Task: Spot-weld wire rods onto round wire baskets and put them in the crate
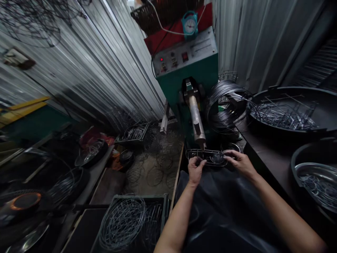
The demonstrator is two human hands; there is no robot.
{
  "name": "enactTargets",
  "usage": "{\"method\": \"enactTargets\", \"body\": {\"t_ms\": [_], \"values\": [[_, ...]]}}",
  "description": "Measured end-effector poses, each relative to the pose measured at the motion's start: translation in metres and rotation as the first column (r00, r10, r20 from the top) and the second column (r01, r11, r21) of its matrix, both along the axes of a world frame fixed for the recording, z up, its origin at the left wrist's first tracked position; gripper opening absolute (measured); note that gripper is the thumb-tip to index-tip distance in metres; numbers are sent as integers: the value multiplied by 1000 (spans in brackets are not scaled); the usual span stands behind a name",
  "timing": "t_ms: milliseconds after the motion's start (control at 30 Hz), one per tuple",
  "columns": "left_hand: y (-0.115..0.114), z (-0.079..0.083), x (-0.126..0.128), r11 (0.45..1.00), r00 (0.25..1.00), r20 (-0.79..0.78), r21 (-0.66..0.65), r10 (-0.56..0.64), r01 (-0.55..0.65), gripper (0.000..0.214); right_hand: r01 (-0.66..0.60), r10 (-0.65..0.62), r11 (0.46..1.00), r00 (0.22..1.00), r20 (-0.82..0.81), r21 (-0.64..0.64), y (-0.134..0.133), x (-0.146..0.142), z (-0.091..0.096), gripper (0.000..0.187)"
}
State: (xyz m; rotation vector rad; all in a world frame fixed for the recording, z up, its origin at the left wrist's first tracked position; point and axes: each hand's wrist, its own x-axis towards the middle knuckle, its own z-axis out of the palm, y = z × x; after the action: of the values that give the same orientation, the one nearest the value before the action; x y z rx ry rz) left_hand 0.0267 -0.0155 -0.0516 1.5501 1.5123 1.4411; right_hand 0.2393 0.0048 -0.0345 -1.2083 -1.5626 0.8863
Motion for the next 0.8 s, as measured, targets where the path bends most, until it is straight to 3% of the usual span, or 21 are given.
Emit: {"method": "enactTargets", "body": {"t_ms": [200, 367, 433, 533, 633, 800], "values": [[-8, -7, -17, 996, 979, 201, -78, -17, 33, 21, -108, 89, 991, 973, 214, 79, 4, -19, 19, 34], [-13, -10, -29, 997, 983, 183, -77, 24, -10, 22, -202, 173, 978, 920, 352, 45, 5, -32, 26, 40], [-15, -12, -31, 997, 988, 140, -56, 59, -52, 22, -194, 141, 978, 888, 438, 80, 3, -37, 24, 45], [-20, -11, -31, 994, 992, 56, 9, 109, -110, 22, -112, -19, 970, 849, 528, 215, -1, -47, 18, 53], [-23, -8, -30, 992, 993, 3, 48, 115, -115, 21, -60, -105, 954, 852, 513, 294, -7, -56, 11, 49], [-24, -9, -36, 996, 997, 30, 51, 69, -70, 21, -139, 4, 946, 909, 417, 294, -9, -55, 6, 44]]}}
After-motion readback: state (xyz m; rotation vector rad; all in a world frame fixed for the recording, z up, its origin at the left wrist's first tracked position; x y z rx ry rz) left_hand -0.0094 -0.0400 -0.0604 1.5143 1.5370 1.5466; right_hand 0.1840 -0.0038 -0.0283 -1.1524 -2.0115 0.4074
